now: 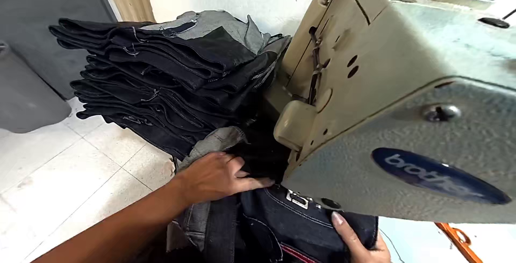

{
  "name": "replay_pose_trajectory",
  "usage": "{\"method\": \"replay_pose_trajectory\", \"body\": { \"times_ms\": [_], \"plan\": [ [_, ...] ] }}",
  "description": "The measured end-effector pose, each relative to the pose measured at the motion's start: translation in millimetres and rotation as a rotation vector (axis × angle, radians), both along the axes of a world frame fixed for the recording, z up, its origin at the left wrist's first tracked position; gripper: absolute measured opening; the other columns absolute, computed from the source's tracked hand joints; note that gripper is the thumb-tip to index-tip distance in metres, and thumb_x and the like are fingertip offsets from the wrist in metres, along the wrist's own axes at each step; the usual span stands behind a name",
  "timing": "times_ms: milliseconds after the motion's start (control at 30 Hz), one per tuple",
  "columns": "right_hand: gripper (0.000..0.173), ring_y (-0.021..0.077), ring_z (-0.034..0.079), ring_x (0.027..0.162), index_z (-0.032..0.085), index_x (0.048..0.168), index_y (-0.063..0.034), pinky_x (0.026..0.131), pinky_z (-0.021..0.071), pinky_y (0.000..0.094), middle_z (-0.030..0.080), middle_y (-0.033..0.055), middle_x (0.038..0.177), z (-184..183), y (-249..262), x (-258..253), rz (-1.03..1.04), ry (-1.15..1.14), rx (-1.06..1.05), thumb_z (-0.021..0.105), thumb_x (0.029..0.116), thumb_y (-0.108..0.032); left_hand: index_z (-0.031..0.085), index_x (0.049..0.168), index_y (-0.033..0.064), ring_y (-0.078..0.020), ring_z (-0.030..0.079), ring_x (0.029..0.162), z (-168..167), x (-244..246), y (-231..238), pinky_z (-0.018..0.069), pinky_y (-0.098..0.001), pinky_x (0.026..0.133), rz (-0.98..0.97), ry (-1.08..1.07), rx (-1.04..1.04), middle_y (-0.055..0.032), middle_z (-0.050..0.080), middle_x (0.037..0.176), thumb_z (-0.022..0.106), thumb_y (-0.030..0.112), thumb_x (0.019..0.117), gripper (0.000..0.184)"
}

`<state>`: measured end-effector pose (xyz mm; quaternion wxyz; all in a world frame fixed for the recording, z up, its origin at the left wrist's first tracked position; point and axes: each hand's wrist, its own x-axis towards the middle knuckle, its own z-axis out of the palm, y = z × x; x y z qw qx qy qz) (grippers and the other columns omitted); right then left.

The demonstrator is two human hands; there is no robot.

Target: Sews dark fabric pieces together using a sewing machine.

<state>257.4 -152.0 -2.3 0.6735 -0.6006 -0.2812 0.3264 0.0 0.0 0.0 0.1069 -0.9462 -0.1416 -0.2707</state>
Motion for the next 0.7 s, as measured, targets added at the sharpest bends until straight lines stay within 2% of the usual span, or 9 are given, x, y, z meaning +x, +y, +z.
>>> {"method": "replay_pose_trajectory", "body": {
  "times_ms": [100,167,267,433,533,700],
  "plan": [
    [0.027,-0.0026,0.071,0.08,0.056,0.109,-0.0043,0.079,0.0614,0.0191,0.074,-0.0107,0.086,-4.4,-3.6,5.9,-0.075,0.015,0.009,0.054,0.0898,0.014,0.077,0.11,0.0282,-0.022,0.065,0.063,11.1,19.2,-1.8,0.0522,-0.0351,0.051,-0.018,-0.047,-0.072,-0.0067,0.064,0.075,0.059,0.014,0.097,0.026],
    [0.025,-0.0041,0.071,0.079,0.055,0.109,-0.0061,0.077,0.061,0.0177,0.073,-0.0121,0.084,-4.7,0.5,8.5,-0.123,0.021,-0.003,0.052,0.0924,0.013,0.079,0.099,0.0249,-0.0207,0.064,0.061,14.0,29.6,-4.6,0.051,-0.0338,0.049,0.009,-0.079,-0.101,-0.0058,0.063,0.072,0.062,0.015,0.0942,0.02],
    [0.025,-0.0076,0.068,0.074,0.055,0.105,-0.009,0.072,0.0598,0.0142,0.071,-0.0146,0.079,-2.3,11.3,9.7,-0.189,0.015,-0.005,0.051,0.0926,0.012,0.079,0.091,0.0213,-0.0203,0.063,0.057,16.0,38.4,-7.7,0.0493,-0.033,0.045,0.071,-0.088,-0.097,-0.006,0.06,0.069,0.065,0.016,0.0903,0.016],
    [0.022,-0.0038,0.07,0.074,0.053,0.107,-0.0058,0.071,0.0611,0.0162,0.073,-0.0096,0.08,2.4,11.6,9.4,-0.167,0.064,-0.005,0.05,0.0939,0.011,0.08,0.094,0.0227,-0.0198,0.062,0.057,12.5,37.1,-6.4,0.0481,-0.0321,0.045,0.073,-0.112,-0.125,-0.0059,0.061,0.071,0.063,0.014,0.0917,0.019],
    [0.022,-0.0024,0.07,0.069,0.056,0.101,-0.0072,0.066,0.0611,0.0169,0.073,-0.0086,0.075,1.8,12.4,10.5,-0.17,0.075,-0.006,0.049,0.0925,0.012,0.08,0.094,0.0233,-0.019,0.061,0.056,11.6,36.1,-6.5,0.0473,-0.0316,0.045,0.059,-0.112,-0.142,-0.005,0.06,0.07,0.063,0.013,0.0906,0.02],
    [0.027,-0.0028,0.071,0.074,0.059,0.097,-0.0097,0.073,0.0608,0.0172,0.074,-0.0104,0.078,5.0,9.4,12.0,-0.12,0.015,0.031,0.049,0.0899,0.015,0.08,0.101,0.0239,-0.0199,0.062,0.057,10.2,30.6,0.7,0.0488,-0.0325,0.046,0.001,-0.089,-0.173,-0.0061,0.062,0.072,0.063,0.01,0.0912,0.024]
  ]
}}
